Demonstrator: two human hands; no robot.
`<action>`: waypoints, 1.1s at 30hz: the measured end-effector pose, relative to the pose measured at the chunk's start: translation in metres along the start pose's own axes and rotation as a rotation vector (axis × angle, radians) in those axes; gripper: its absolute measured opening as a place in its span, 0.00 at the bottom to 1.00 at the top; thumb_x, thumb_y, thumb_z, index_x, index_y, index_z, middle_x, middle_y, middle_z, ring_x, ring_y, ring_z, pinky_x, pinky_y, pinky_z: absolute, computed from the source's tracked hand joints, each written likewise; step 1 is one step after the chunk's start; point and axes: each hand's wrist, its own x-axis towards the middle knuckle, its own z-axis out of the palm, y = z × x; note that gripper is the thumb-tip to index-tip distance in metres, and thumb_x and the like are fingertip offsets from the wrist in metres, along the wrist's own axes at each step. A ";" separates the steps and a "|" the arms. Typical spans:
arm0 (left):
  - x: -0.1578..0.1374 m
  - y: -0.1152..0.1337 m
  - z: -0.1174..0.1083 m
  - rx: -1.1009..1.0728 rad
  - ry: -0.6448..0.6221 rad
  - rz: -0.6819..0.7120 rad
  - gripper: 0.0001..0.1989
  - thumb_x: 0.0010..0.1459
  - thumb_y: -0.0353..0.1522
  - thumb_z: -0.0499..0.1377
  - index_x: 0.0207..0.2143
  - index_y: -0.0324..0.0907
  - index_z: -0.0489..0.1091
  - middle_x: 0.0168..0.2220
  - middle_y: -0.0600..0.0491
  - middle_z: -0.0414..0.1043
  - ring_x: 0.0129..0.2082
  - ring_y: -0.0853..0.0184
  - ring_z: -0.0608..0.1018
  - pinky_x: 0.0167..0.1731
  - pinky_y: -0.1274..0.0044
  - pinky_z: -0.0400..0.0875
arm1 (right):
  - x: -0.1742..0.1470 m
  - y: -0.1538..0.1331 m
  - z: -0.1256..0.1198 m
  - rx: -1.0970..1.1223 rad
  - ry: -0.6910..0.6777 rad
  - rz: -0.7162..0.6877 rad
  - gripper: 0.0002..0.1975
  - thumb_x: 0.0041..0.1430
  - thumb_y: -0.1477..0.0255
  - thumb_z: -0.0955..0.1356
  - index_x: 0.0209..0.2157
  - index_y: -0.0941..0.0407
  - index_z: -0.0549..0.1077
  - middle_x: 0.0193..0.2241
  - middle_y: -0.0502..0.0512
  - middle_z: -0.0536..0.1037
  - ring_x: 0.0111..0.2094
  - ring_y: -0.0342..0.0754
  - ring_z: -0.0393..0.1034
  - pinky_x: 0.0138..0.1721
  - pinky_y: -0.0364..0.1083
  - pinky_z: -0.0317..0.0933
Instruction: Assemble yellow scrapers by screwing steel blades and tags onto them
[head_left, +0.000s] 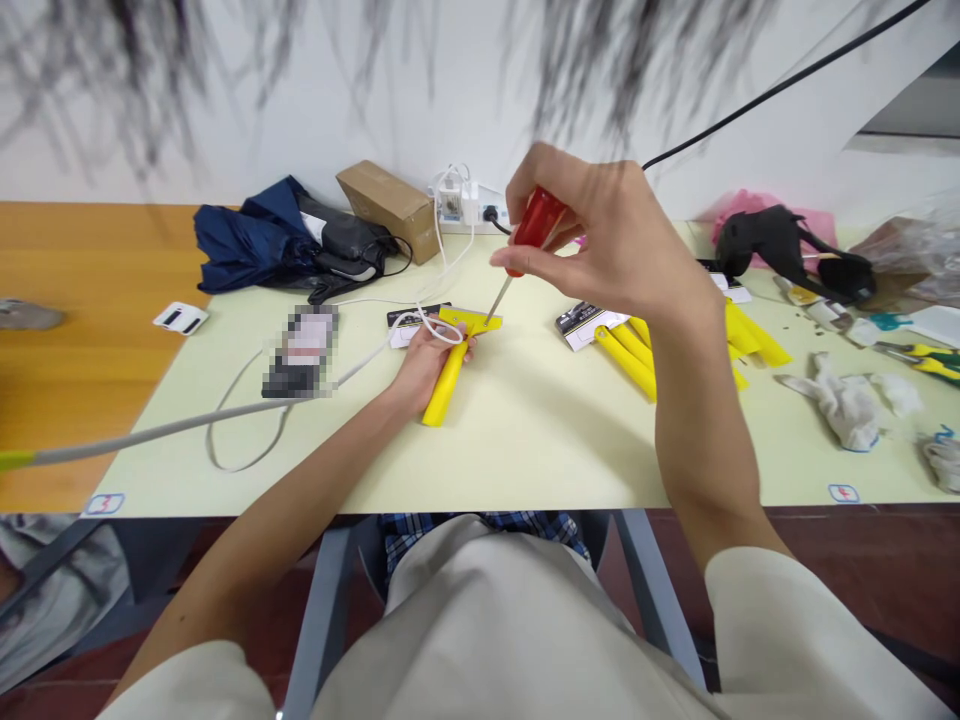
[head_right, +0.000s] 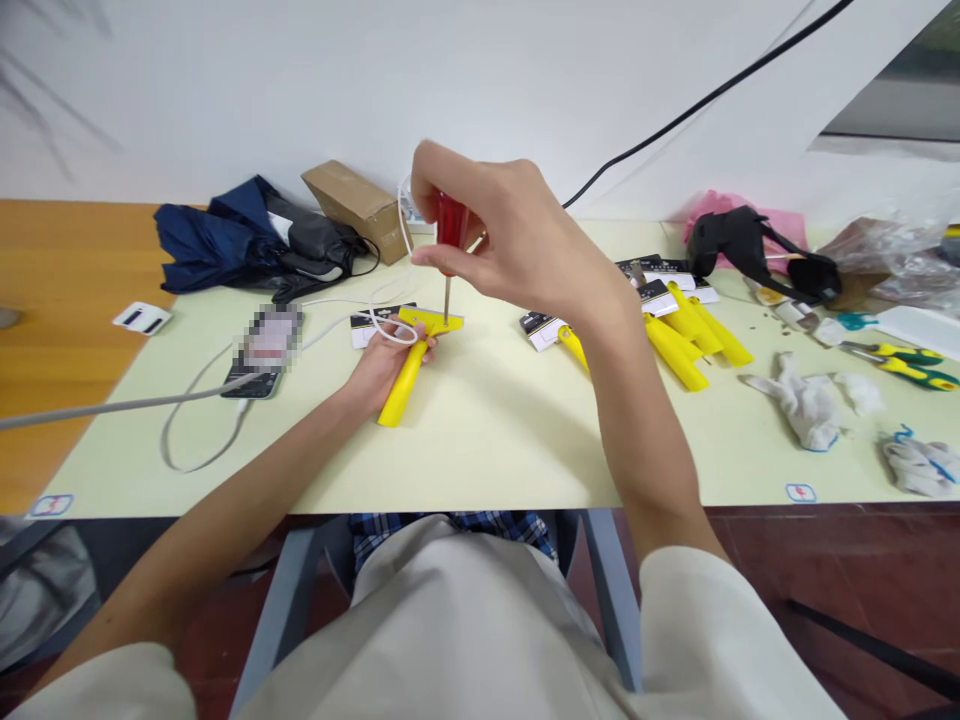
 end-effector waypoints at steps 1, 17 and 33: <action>0.000 0.000 0.000 -0.003 -0.004 0.004 0.23 0.52 0.29 0.76 0.37 0.45 0.63 0.35 0.56 0.73 0.34 0.67 0.81 0.29 0.78 0.72 | 0.000 0.000 0.000 0.000 0.012 -0.006 0.14 0.67 0.58 0.77 0.44 0.45 0.71 0.37 0.50 0.84 0.43 0.60 0.82 0.46 0.57 0.76; -0.002 0.001 0.003 -0.002 -0.008 0.003 0.25 0.52 0.31 0.77 0.37 0.45 0.62 0.37 0.57 0.72 0.35 0.69 0.80 0.30 0.77 0.72 | -0.003 -0.003 -0.007 -0.004 0.039 0.081 0.16 0.63 0.61 0.78 0.48 0.41 0.73 0.35 0.51 0.84 0.41 0.65 0.79 0.42 0.61 0.73; -0.003 0.000 0.004 0.012 -0.016 -0.017 0.23 0.56 0.31 0.76 0.35 0.44 0.62 0.37 0.54 0.74 0.34 0.68 0.81 0.28 0.78 0.71 | -0.006 -0.007 -0.005 0.031 0.058 0.042 0.26 0.62 0.65 0.77 0.59 0.38 0.71 0.50 0.51 0.82 0.42 0.61 0.81 0.44 0.61 0.78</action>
